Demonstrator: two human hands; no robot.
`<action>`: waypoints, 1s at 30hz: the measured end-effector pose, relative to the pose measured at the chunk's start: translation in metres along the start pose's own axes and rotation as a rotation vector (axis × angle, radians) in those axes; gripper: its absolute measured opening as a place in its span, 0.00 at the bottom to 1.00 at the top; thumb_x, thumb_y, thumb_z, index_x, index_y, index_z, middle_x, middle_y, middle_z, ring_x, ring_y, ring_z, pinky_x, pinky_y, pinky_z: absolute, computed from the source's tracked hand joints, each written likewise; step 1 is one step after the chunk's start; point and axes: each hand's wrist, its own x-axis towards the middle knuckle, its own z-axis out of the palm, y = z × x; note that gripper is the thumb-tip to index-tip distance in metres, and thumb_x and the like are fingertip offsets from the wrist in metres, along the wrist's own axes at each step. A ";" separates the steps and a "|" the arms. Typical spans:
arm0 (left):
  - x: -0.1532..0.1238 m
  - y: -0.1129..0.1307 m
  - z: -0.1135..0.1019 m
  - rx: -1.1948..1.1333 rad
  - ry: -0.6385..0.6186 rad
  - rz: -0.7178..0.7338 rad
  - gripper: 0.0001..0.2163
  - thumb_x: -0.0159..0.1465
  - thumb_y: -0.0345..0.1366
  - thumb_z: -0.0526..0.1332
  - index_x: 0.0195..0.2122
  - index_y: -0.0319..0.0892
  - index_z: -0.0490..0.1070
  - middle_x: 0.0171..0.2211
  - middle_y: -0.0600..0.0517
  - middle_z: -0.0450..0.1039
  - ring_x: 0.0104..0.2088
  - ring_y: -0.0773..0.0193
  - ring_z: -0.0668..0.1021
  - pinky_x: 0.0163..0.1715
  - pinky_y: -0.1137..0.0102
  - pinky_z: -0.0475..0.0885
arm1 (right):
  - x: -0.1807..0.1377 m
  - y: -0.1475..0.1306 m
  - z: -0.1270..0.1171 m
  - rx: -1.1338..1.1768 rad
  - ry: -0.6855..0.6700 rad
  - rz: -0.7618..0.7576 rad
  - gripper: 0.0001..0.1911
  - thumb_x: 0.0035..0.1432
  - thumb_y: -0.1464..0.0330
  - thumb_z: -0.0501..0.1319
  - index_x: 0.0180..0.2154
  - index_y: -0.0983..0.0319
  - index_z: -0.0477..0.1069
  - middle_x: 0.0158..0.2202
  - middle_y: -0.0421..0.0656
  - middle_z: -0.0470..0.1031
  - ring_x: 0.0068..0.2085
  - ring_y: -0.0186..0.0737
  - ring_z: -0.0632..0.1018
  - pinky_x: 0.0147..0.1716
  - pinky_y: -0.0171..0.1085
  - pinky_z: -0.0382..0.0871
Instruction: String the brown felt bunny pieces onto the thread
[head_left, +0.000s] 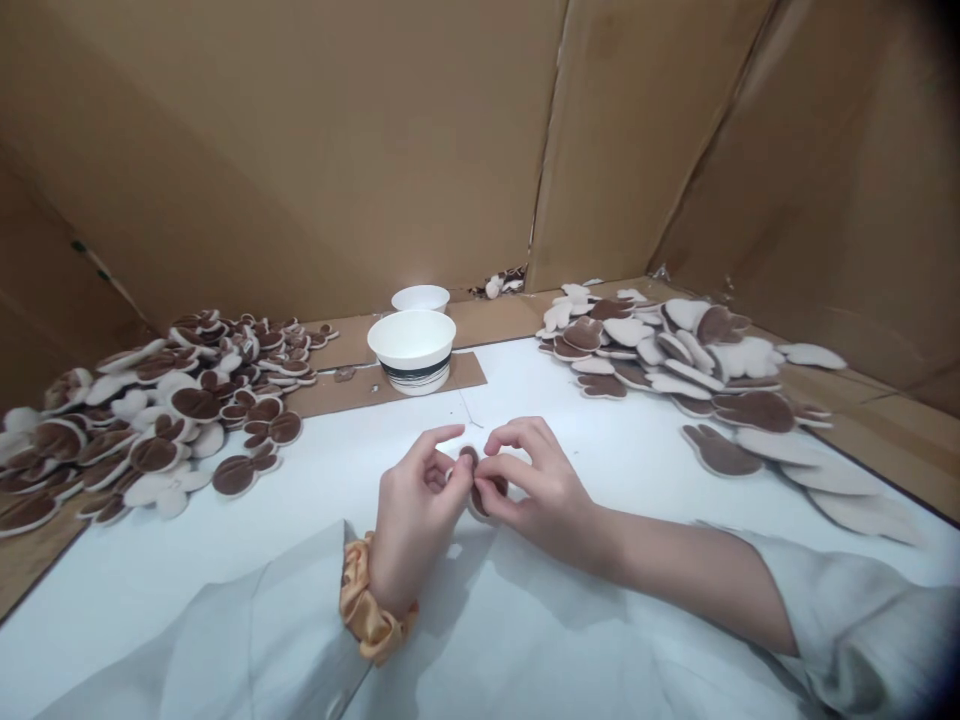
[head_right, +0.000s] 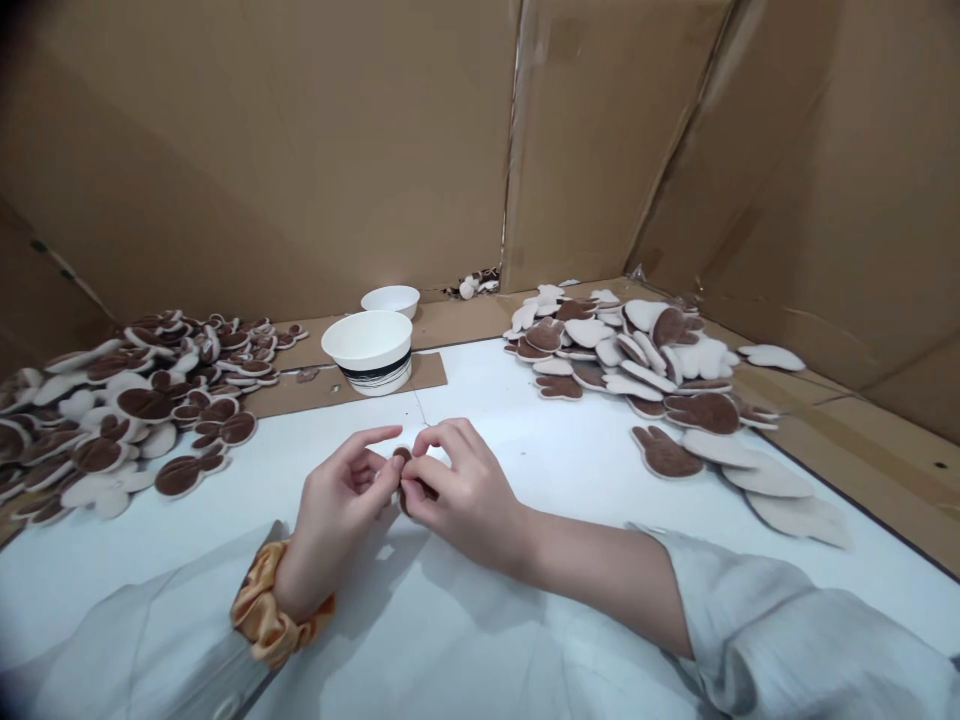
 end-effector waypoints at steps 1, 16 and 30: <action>0.000 0.000 0.000 -0.028 -0.035 -0.023 0.15 0.56 0.40 0.58 0.44 0.42 0.67 0.19 0.58 0.66 0.18 0.72 0.67 0.20 0.77 0.63 | 0.000 0.000 -0.001 -0.042 0.002 -0.052 0.05 0.51 0.75 0.57 0.26 0.61 0.68 0.31 0.44 0.67 0.37 0.38 0.67 0.34 0.39 0.66; 0.005 0.001 -0.004 -0.324 -0.020 -0.281 0.07 0.53 0.36 0.60 0.29 0.39 0.63 0.17 0.56 0.71 0.19 0.69 0.73 0.24 0.73 0.70 | 0.001 0.008 -0.011 -0.481 -0.103 -0.588 0.10 0.57 0.75 0.53 0.28 0.57 0.67 0.26 0.39 0.71 0.30 0.35 0.68 0.34 0.37 0.63; 0.011 -0.007 -0.010 -0.282 0.093 -0.156 0.10 0.54 0.40 0.60 0.30 0.39 0.63 0.22 0.53 0.73 0.23 0.69 0.72 0.24 0.75 0.67 | -0.003 0.014 -0.006 -0.146 -0.069 -0.088 0.05 0.52 0.68 0.58 0.29 0.62 0.62 0.29 0.43 0.64 0.34 0.39 0.65 0.33 0.38 0.62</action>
